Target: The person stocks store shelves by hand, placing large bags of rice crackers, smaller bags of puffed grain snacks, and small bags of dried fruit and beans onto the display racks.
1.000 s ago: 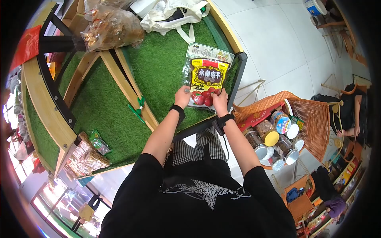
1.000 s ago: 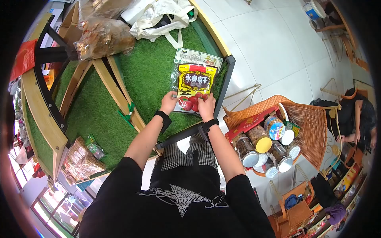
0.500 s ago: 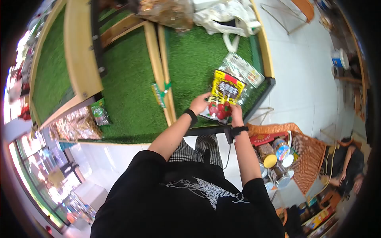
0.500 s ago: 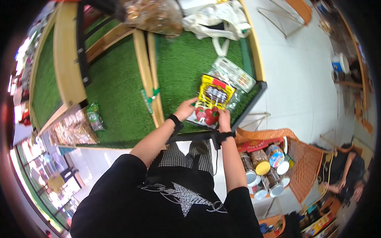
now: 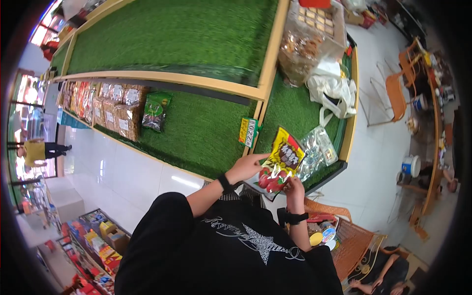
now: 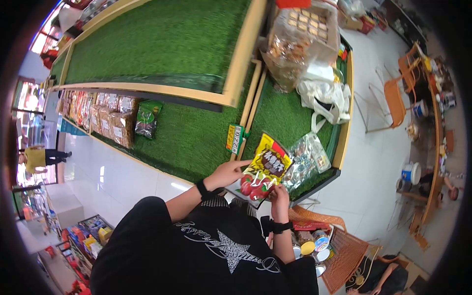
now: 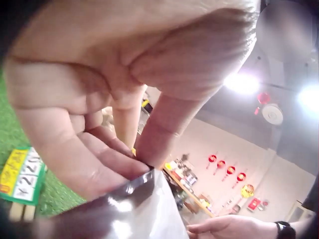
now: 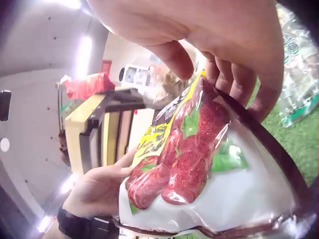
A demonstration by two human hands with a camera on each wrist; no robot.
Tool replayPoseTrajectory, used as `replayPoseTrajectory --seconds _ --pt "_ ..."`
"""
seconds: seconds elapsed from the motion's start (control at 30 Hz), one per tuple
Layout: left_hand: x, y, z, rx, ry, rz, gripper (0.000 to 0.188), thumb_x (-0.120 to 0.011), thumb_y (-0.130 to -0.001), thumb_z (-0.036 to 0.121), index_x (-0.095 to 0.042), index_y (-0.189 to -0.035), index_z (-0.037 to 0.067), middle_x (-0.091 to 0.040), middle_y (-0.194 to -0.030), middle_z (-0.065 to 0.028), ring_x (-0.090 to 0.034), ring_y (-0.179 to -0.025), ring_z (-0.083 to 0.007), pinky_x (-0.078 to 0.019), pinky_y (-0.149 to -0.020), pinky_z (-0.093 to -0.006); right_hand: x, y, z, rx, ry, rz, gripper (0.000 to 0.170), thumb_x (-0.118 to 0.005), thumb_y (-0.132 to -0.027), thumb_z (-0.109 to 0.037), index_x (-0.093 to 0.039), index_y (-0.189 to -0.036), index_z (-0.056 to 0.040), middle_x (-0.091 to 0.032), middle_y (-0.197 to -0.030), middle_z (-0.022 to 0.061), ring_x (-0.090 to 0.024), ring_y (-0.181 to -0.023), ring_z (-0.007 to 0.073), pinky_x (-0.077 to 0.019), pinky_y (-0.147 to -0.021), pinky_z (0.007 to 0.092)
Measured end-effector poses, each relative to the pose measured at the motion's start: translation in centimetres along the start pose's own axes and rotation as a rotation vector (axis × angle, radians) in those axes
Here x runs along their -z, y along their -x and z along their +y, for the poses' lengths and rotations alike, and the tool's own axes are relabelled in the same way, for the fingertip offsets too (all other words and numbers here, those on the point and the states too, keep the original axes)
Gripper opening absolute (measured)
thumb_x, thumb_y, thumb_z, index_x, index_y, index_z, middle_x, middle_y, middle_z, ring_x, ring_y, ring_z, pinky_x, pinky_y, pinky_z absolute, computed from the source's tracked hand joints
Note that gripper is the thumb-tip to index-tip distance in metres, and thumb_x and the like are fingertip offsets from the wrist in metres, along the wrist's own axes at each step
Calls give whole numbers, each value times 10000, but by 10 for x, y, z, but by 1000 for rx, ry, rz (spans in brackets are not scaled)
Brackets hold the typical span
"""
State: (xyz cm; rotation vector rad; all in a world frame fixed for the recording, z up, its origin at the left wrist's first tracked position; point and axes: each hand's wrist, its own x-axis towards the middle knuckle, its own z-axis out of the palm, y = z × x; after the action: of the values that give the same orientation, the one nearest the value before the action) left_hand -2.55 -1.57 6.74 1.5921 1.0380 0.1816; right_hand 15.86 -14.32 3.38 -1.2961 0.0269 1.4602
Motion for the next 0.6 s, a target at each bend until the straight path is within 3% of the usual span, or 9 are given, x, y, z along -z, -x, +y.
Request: replayPoseTrajectory --seconds 0.03,0.07,0.13,0.17,0.2,0.27,0.37,0.53,0.6 --pt "10 10 -9 -12 19 45 507 -549 -715 95 -453 -1211 129 -505 -572 -45 -482 -511 -131 -388 -512 -259 -12 1 1 -19 24 -41 69 -456 -832 -138 -426 -772 -121 -365 -599 -72 -371 -535 42 -308 -509 199" --pt "21 20 -19 -34 4 71 516 -544 -712 79 -446 -1217 117 -476 -566 -31 -455 -496 -115 -381 -507 -259 -25 1 2 -29 80 -67 33 -456 -831 -135 -456 -822 -103 -439 -653 -52 -432 -586 54 -363 -555 209" --pt "44 40 -29 -15 136 105 523 -528 -720 49 -430 -1231 112 -451 -558 -10 -424 -460 -86 -366 -454 -235 -58 3 4 -34 228 -97 95 -450 -833 -137 -480 -898 -75 -523 -778 -6 -505 -706 85 -422 -642 243" --pt "54 50 -34 -19 146 124 523 -528 -720 49 -430 -1231 112 -451 -558 -10 -424 -460 -86 -366 -454 -235 -70 2 5 -25 299 -220 157 -440 -837 -139 -485 -960 -54 -549 -904 35 -530 -823 121 -438 -719 277" --pt "67 63 -33 37 239 156 521 -531 -716 69 -436 -1226 120 -472 -553 -27 -434 -470 -103 -366 -469 -245 -84 0 9 -35 317 -245 170 -435 -840 -145 -484 -973 -50 -545 -925 35 -525 -863 128 -433 -737 280" --pt "92 83 -36 101 341 194 519 -534 -712 89 -442 -1222 128 -494 -547 -43 -444 -480 -119 -366 -485 -255 -112 -5 15 -41 350 -337 177 -434 -846 -151 -483 -982 -49 -539 -937 30 -520 -869 123 -421 -747 268" --pt "134 112 -42 149 463 282 522 -527 -718 52 -435 -1228 112 -463 -534 -1 -403 -462 -57 -337 -447 -210 -167 -5 24 -48 386 -432 176 -441 -851 -159 -484 -984 -51 -535 -939 23 -511 -877 112 -409 -757 257" --pt "194 131 -109 147 563 379 511 -519 -720 38 -433 -1223 58 -432 -530 31 -377 -439 -36 -303 -406 -188 -240 -19 67 -109 533 -489 198 -450 -859 -180 -471 -1012 -56 -531 -986 30 -502 -925 129 -397 -800 288" --pt "220 136 -135 239 604 335 493 -506 -725 18 -443 -1213 39 -474 -653 39 -396 -567 -34 -327 -513 -180 -256 -34 97 -150 523 -458 203 -465 -853 -185 -475 -1013 -60 -529 -995 20 -491 -941 120 -386 -801 277"
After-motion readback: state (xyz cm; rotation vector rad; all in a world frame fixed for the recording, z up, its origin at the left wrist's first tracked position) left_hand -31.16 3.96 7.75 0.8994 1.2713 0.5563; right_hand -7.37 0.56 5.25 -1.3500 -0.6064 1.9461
